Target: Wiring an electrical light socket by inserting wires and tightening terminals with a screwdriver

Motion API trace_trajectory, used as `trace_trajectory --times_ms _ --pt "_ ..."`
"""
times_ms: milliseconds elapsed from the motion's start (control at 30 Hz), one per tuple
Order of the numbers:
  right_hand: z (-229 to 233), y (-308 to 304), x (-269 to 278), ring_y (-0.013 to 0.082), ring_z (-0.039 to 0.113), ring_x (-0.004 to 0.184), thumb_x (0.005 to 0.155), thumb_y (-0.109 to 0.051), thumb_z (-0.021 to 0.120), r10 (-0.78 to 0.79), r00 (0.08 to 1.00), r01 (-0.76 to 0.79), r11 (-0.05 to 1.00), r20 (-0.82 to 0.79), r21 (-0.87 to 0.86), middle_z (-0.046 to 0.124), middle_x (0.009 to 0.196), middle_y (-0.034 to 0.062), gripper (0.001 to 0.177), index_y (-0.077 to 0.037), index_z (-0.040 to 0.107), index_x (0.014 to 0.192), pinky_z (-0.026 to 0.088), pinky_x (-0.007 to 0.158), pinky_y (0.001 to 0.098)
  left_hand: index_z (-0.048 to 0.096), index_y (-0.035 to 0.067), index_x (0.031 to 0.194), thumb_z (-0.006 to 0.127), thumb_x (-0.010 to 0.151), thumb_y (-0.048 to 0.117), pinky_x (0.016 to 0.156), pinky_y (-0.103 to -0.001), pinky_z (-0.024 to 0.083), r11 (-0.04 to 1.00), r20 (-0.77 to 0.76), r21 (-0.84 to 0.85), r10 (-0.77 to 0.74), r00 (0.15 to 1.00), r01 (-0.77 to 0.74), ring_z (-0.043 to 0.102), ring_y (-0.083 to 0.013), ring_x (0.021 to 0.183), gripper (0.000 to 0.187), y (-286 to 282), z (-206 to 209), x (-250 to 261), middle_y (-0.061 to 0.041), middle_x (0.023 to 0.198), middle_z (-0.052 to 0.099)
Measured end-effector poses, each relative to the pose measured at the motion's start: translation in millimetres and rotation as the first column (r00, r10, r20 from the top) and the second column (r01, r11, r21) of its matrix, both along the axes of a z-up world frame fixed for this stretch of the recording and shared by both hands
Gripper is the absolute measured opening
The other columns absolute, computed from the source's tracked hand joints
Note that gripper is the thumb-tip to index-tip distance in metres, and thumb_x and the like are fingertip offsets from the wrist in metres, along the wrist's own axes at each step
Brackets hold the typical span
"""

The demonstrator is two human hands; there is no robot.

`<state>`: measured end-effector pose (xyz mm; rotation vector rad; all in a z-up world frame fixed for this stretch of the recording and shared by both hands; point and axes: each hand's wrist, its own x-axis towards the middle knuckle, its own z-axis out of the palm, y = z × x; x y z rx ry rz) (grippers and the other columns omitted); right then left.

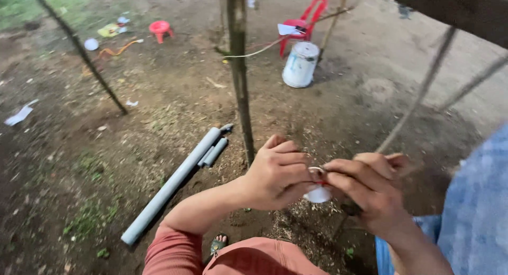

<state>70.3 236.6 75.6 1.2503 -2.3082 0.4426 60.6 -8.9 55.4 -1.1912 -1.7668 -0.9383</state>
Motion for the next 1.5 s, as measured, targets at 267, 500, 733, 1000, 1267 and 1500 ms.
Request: trace_trajectory --times_ms 267,500,733,1000,1267,1500 --pt "-20 -1 -15 0.0294 0.057 0.106 0.105 -0.028 0.054 0.066 0.975 -0.072 0.997 -0.213 -0.019 0.071 0.126 0.0039 0.028 -0.012 0.073 0.117 0.046 0.098 0.0391 0.06 0.009 0.084 0.063 0.1 0.019 0.061 -0.025 0.027 0.734 0.747 0.551 -0.646 0.157 0.398 0.04 -0.0089 0.067 0.019 -4 -42 -19 0.002 0.079 0.047" --pt "-14 -21 -16 0.0299 0.062 0.096 0.098 -0.022 0.069 0.017 0.945 -0.075 0.984 -0.328 -0.164 0.075 0.111 0.0065 0.013 -0.011 0.077 0.1 0.055 0.092 0.0362 0.068 -0.001 0.085 0.062 0.097 0.004 0.062 -0.028 0.036 0.71 0.702 0.614 -0.691 0.172 0.344 0.047 -0.0142 0.063 0.015 3 -51 -27 -0.006 0.068 0.054" --pt "-4 -27 -7 0.0269 0.065 0.096 0.095 -0.021 0.074 -0.038 0.936 -0.035 0.979 -0.349 -0.201 0.076 0.104 0.0035 0.008 -0.015 0.079 0.094 0.051 0.096 0.0383 0.073 0.012 0.097 0.067 0.097 0.031 0.075 -0.041 0.044 0.992 -0.003 -0.012 0.126 0.992 -0.126 0.056 -0.0223 0.068 0.02 -3 -15 -10 -0.004 0.08 0.063" --pt "2 -34 2 0.0271 0.066 0.091 0.096 -0.021 0.074 -0.034 0.952 -0.059 0.955 -0.303 -0.292 0.077 0.097 0.0044 0.011 -0.014 0.079 0.089 0.052 0.09 0.0385 0.066 0.016 0.083 0.056 0.101 0.024 0.072 -0.041 0.043 0.984 -0.206 0.015 0.175 0.963 -0.175 0.053 -0.0218 0.063 0.023 2 -24 -15 -0.001 0.074 0.057" --pt "-4 -32 3 0.0264 0.065 0.095 0.097 -0.023 0.074 -0.051 0.943 -0.035 0.967 -0.328 -0.251 0.075 0.098 0.002 0.009 -0.016 0.078 0.093 0.042 0.085 0.0425 0.059 0.013 0.08 0.046 0.107 0.035 0.066 -0.04 0.04 0.994 0.003 0.093 0.048 0.999 -0.048 0.05 -0.0267 0.058 0.037 10 -18 -10 -0.004 0.068 0.051" --pt "-21 -22 3 0.0204 0.063 0.1 0.098 -0.026 0.072 -0.084 0.932 0.014 0.98 -0.353 -0.198 0.076 0.1 -0.0022 0.008 -0.021 0.077 0.095 0.026 0.089 0.0453 0.061 0.01 0.077 0.061 0.102 0.024 0.065 -0.038 0.042 0.947 0.368 0.14 -0.32 0.873 0.288 0.058 -0.0272 0.058 0.029 4 -20 -11 -0.004 0.067 0.058"
